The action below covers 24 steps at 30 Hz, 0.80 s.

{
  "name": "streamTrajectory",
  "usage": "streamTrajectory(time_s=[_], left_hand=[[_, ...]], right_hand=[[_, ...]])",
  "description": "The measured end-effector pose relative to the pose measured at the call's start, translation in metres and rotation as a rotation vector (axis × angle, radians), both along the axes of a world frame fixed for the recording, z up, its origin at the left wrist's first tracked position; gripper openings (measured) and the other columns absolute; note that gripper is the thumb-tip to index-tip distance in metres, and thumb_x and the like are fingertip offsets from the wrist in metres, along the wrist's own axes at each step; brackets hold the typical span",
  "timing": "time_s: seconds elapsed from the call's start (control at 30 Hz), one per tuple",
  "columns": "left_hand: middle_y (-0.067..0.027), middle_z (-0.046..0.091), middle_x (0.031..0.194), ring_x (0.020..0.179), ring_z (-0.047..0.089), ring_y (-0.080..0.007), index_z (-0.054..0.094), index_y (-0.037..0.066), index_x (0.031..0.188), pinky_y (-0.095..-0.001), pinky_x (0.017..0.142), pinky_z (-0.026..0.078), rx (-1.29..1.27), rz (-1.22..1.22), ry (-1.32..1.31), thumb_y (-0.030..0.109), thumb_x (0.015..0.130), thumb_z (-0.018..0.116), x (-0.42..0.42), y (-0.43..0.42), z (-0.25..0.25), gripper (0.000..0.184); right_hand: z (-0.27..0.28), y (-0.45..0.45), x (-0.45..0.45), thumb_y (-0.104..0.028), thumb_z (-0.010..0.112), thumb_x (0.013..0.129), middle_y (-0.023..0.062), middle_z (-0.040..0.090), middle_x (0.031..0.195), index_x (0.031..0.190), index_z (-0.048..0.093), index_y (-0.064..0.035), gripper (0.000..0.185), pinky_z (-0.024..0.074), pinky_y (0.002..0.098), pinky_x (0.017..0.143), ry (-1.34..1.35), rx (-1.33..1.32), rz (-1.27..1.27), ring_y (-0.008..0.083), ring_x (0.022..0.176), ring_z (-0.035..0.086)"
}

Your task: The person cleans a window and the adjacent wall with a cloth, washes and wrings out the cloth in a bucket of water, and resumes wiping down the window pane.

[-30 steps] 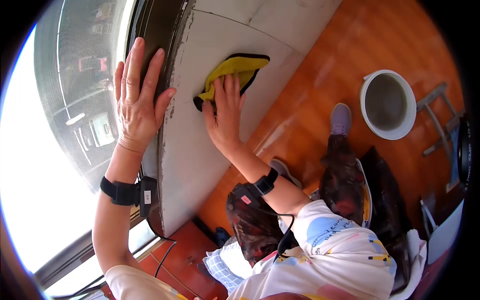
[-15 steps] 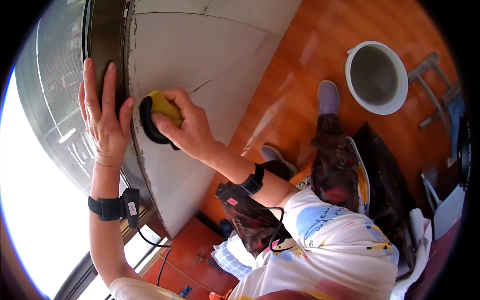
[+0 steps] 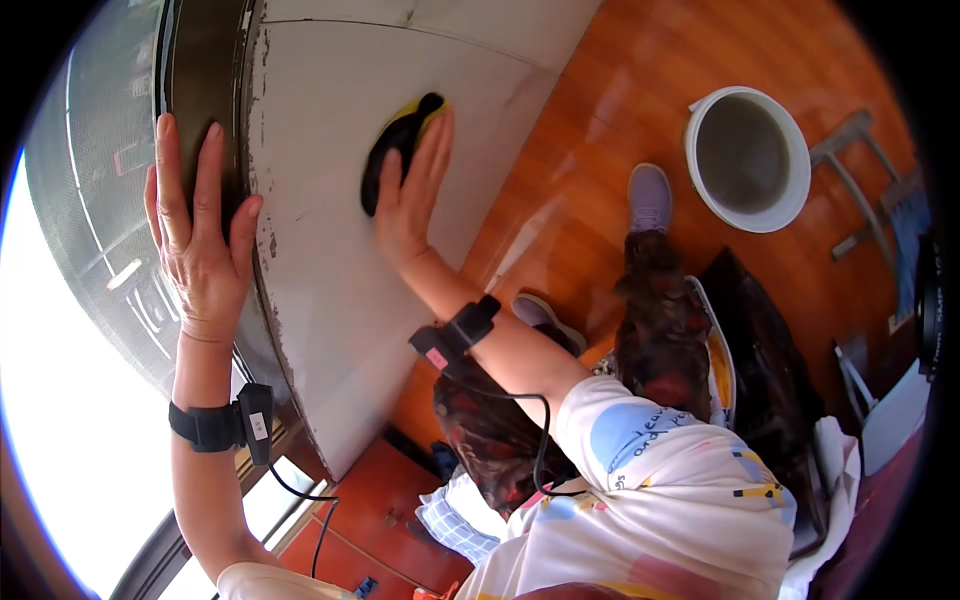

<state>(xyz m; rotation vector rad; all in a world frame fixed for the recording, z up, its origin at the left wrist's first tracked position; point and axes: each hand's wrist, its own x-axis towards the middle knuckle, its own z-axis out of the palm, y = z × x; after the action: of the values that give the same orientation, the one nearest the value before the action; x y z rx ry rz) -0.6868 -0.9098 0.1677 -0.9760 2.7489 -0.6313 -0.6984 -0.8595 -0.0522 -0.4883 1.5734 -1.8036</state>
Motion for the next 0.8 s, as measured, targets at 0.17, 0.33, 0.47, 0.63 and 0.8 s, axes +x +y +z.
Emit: streamTrajectory(time_s=[0.17, 0.33, 0.47, 0.63, 0.8], left_hand=[[-0.012, 0.025, 0.149, 0.135, 0.03, -0.0315, 0.042, 0.013, 0.138, -0.0414, 0.108, 0.032, 0.006, 0.022, -0.013, 0.02, 0.089, 0.058, -0.004, 0.003, -0.001, 0.052], [-0.0114, 0.026, 0.149, 0.134, 0.031, -0.0317, 0.044, 0.014, 0.137, -0.0409, 0.106, 0.035, 0.002, 0.02, 0.001, 0.021, 0.09, 0.057, 0.0, 0.002, -0.001, 0.05], [-0.011, 0.031, 0.147, 0.128, 0.037, -0.0316, 0.046, 0.014, 0.136, -0.0418, 0.106, 0.033, 0.024, 0.0, 0.055, 0.026, 0.087, 0.06, 0.001, 0.0, -0.003, 0.052], [-0.0102, 0.031, 0.147, 0.127, 0.039, -0.0306, 0.046, 0.015, 0.136, -0.042, 0.107, 0.032, -0.013, -0.029, 0.04, 0.029, 0.087, 0.061, 0.002, -0.003, -0.005, 0.053], [-0.0102, 0.03, 0.148, 0.129, 0.039, -0.0269, 0.046, 0.015, 0.136, -0.043, 0.108, 0.029, -0.034, -0.02, 0.002, 0.03, 0.087, 0.059, 0.001, -0.002, -0.004, 0.052]], right_hand=[[0.028, 0.031, 0.018, -0.019, 0.05, 0.089, 0.0262, 0.006, 0.15, 0.144, 0.004, 0.0047, 0.076, 0.0059, 0.0549, 0.111, 0.153, -0.168, 0.146, 0.0419, 0.14, 0.007], [-0.059, -0.031, -0.015, -0.006, 0.034, 0.095, 0.0198, 0.01, 0.152, 0.145, 0.007, 0.0032, 0.057, 0.0059, 0.0461, 0.113, -0.032, 0.223, -0.013, 0.0311, 0.141, 0.011], [-0.171, -0.068, -0.038, -0.021, 0.033, 0.099, 0.016, 0.017, 0.152, 0.147, 0.012, -0.0046, 0.055, 0.0188, 0.0453, 0.11, -0.25, 0.525, -0.072, 0.0322, 0.139, 0.019], [-0.253, -0.062, -0.038, -0.024, 0.045, 0.094, 0.0223, 0.035, 0.14, 0.134, 0.039, 0.0004, 0.047, 0.0347, 0.0424, 0.1, -0.329, 0.911, 0.012, 0.0361, 0.125, 0.039], [-0.144, -0.033, -0.028, -0.01, 0.049, 0.091, 0.023, 0.044, 0.127, 0.124, 0.045, 0.0082, 0.038, 0.0408, 0.0373, 0.094, -0.577, 0.635, -0.081, 0.0362, 0.115, 0.047]])
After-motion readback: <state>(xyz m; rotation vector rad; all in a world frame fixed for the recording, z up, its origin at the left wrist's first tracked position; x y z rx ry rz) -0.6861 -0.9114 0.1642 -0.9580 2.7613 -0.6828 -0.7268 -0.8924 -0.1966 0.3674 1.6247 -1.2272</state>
